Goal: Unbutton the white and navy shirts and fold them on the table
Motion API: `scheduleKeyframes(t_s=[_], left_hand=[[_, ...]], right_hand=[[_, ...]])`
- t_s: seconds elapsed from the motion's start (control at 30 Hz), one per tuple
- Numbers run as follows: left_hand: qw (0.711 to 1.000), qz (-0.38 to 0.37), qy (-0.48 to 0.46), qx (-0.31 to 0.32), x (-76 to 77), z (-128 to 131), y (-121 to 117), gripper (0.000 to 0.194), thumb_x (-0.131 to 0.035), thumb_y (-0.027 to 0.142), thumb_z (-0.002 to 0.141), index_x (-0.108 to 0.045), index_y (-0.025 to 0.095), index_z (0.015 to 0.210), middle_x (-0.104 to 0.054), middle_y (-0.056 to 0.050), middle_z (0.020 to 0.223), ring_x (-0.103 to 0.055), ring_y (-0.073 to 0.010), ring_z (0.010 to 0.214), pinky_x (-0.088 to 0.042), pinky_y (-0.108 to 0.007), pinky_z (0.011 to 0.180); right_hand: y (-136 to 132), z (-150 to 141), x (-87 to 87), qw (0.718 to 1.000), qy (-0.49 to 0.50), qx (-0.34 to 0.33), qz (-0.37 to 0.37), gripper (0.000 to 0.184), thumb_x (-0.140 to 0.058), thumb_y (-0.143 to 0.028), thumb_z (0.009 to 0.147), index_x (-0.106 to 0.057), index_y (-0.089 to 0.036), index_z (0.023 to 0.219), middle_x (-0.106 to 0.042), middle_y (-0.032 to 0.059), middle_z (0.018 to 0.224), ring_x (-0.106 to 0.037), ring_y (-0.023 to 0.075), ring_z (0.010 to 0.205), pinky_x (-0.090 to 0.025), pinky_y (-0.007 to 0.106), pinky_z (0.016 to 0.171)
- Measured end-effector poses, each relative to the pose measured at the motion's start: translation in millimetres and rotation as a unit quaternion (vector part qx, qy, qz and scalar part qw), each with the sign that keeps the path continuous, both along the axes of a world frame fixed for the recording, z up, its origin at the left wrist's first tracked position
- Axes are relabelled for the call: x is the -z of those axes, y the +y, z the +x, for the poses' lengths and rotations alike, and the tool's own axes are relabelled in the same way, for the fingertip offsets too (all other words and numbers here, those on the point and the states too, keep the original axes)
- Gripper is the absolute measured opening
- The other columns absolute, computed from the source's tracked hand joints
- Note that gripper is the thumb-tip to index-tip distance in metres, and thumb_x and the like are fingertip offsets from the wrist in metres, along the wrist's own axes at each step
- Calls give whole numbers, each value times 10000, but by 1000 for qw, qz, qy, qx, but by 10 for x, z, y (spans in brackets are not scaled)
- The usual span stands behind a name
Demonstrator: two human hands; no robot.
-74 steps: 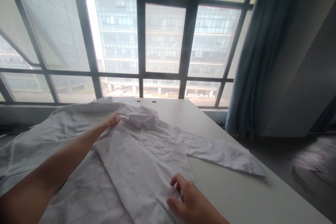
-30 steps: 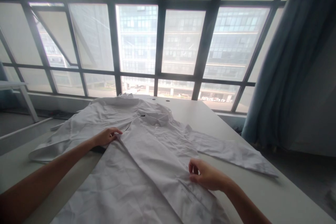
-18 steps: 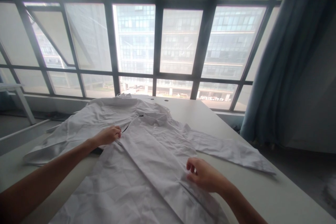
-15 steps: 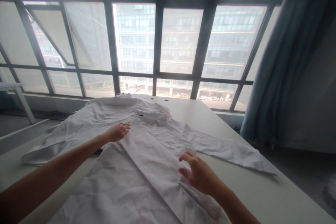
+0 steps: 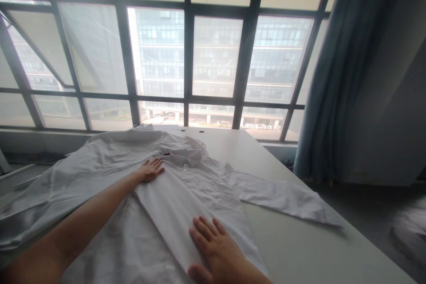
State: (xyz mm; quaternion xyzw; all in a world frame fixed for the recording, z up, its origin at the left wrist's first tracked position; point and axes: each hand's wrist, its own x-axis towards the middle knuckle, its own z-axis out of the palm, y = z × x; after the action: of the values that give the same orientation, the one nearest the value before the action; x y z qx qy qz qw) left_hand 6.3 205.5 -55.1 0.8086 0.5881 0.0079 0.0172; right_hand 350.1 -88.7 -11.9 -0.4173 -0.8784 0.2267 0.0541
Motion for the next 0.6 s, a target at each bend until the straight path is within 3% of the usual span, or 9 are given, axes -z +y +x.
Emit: scheduleKeyframes(t_s=[0.1, 0.17, 0.27, 0.37, 0.43, 0.53, 0.57, 0.6], left_hand=[[1000, 14, 14, 0, -43, 42, -63, 609, -268, 468, 1011, -310, 159, 1534, -181, -135, 1614, -123, -261, 1501, -84, -532, 1186], [998, 50, 25, 2, -81, 101, -156, 596, -276, 454, 1017, -349, 137, 1516, -217, -153, 1604, -149, -268, 1496, -76, -524, 1189], [994, 103, 18, 16, -106, 171, -374, 612, -246, 471, 1024, -376, 110, 1501, -256, -170, 1589, -179, -280, 1489, -95, -518, 1191], [995, 94, -11, 33, -60, 137, -653, 675, -208, 522, 1020, -349, 83, 1512, -255, -183, 1584, -192, -290, 1485, -147, -504, 1185], [997, 72, -24, 34, -3, 50, -826, 717, -217, 554, 1009, -329, 61, 1517, -232, -195, 1587, -167, -305, 1489, -149, -507, 1184], [999, 33, -37, 14, 73, -102, -1003, 752, -243, 576, 995, -316, 42, 1519, -217, -211, 1585, -155, -330, 1488, -158, -532, 1177], [999, 24, -41, 10, 88, -140, -1038, 752, -247, 575, 995, -315, 40, 1519, -221, -213, 1583, -161, -330, 1486, -162, -532, 1177], [999, 18, -44, 9, 96, -166, -1063, 748, -251, 570, 995, -314, 39, 1519, -226, -213, 1582, -167, -325, 1486, -161, -525, 1179]], right_hand=[[-13, -24, 60, 1000, 20, 7, 17, 745, -468, -616, 914, -355, -212, 1530, -249, 111, 1603, -193, 305, 1490, -101, 523, 1223], [44, 15, 99, 997, 49, 37, 41, 704, -470, -605, 913, -432, -207, 1492, -346, 105, 1572, -292, 297, 1459, -200, 492, 1214], [284, 290, 73, 975, 88, 162, 121, 562, -426, -569, 933, -596, -224, 1342, -561, 108, 1413, -494, 291, 1324, -380, 446, 1129], [593, 909, -36, 917, 61, 324, 222, 402, -432, -431, 936, -683, -226, 1174, -674, 151, 1216, -599, 317, 1173, -449, 443, 1032], [736, 1453, -64, 838, -14, 473, 271, 401, -458, -362, 893, -679, -159, 1159, -641, 208, 1241, -583, 370, 1168, -442, 511, 993], [811, 2234, 59, 728, -110, 648, 196, 532, -554, -488, 809, -682, -120, 1171, -574, 315, 1269, -550, 475, 1162, -437, 622, 878], [808, 2439, 136, 702, -119, 682, 166, 530, -591, -503, 772, -698, -145, 1148, -579, 326, 1243, -550, 481, 1161, -427, 644, 857], [800, 2600, 216, 700, -116, 683, 170, 491, -607, -499, 747, -718, -189, 1111, -600, 326, 1193, -568, 477, 1130, -411, 669, 835]])
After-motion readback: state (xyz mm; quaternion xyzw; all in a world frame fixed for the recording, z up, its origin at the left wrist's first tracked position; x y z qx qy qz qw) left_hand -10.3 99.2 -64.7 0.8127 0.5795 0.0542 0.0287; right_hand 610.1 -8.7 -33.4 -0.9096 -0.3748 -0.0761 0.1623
